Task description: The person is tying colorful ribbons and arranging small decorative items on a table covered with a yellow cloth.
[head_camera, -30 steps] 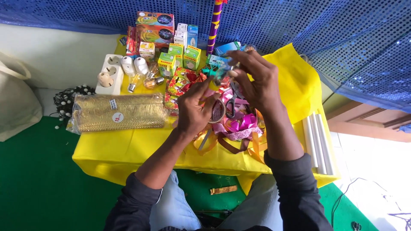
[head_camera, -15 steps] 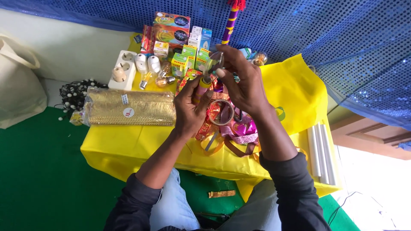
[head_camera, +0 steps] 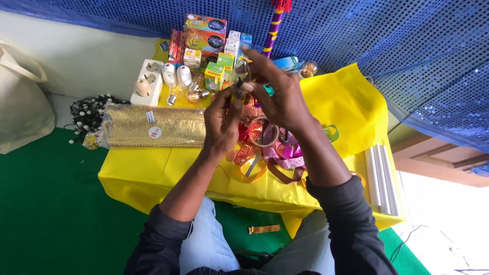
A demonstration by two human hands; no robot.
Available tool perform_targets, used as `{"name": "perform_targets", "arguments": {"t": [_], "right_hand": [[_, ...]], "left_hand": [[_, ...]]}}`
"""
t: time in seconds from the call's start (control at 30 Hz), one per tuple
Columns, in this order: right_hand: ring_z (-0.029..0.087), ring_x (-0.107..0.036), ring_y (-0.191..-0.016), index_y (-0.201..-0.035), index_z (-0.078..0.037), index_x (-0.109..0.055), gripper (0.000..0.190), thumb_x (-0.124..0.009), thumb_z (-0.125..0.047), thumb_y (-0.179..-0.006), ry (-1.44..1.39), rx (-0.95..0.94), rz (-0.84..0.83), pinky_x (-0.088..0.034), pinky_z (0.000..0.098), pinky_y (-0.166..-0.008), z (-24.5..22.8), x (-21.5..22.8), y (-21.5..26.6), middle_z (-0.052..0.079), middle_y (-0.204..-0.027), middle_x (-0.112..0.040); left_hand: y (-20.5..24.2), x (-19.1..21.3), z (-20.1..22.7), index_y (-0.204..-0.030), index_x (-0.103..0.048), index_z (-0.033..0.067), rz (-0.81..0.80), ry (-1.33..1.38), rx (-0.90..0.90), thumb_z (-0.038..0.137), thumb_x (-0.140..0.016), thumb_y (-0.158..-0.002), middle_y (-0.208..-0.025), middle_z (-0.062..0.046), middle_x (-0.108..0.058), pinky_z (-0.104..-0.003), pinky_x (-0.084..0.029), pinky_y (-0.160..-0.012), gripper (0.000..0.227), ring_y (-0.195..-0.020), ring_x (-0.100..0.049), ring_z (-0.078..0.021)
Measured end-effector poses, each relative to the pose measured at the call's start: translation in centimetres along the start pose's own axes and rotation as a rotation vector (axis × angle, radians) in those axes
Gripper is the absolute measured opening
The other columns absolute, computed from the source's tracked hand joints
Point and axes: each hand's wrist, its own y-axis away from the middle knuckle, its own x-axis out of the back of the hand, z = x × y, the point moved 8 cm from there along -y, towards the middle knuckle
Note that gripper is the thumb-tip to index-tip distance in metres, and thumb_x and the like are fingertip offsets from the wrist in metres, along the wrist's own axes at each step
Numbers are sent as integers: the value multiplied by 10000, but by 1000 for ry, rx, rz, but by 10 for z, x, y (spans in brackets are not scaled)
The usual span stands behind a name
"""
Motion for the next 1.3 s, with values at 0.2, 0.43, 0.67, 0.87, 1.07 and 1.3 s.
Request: {"name": "perform_targets", "arguments": {"t": [0.2, 0.43, 0.67, 0.87, 1.07, 1.3], "right_hand": [[302, -719, -1153, -1502, -26, -418, 510, -476, -394, -1154, -136, -95, 69, -643, 419, -977, 17, 24, 14, 202, -1330, -680], [373, -740, -946, -1319, -12, -690, 296, -611, -140, -1064, -128, -189, 7, -558, 461, -874, 64, 19, 68, 194, -1088, -743], [365, -751, -959, -1258, -3, -720, 256, -653, -75, -1022, -249, -320, -72, -581, 493, -874, 70, 4, 98, 206, -1044, -749], [416, -748, -976, -1266, 26, -704, 262, -650, -28, -1016, -278, -394, -59, -587, 519, -880, 89, 8, 119, 241, -1057, -737], [352, -756, -945, -1241, 23, -712, 246, -683, -54, -1009, -258, -410, -33, -591, 477, -837, 96, 7, 133, 209, -991, -749], [426, -751, -919, -1236, 59, -711, 249, -683, -13, -999, -215, -432, -24, -593, 514, -836, 90, 13, 140, 257, -994, -740]], "left_hand": [[3, 15, -8, -1268, -639, 66, 38, 212, -20, 286, -564, -1105, -880, 1, -625, -223, -495, -525, 284, -645, -492, -66], [-3, 22, 2, -1240, -575, 16, -6, 205, -91, 146, -526, -1060, -1019, -172, -659, -404, -564, -898, 228, -927, -663, -229], [7, 23, -21, -1342, -505, 24, -78, 140, -17, 274, -519, -1095, -1017, -201, -681, -418, -579, -896, 352, -890, -673, -221], [12, 23, -38, -1255, -542, 16, -83, 123, 48, 315, -531, -1080, -957, -167, -675, -376, -582, -827, 347, -824, -659, -191], [14, 16, -46, -1230, -546, 21, -98, 115, 43, 343, -532, -1083, -923, -136, -646, -328, -559, -787, 355, -799, -622, -151], [16, 12, -41, -1203, -558, 10, -77, 111, 0, 336, -520, -1087, -872, -125, -629, -312, -540, -737, 349, -737, -599, -151]]}}
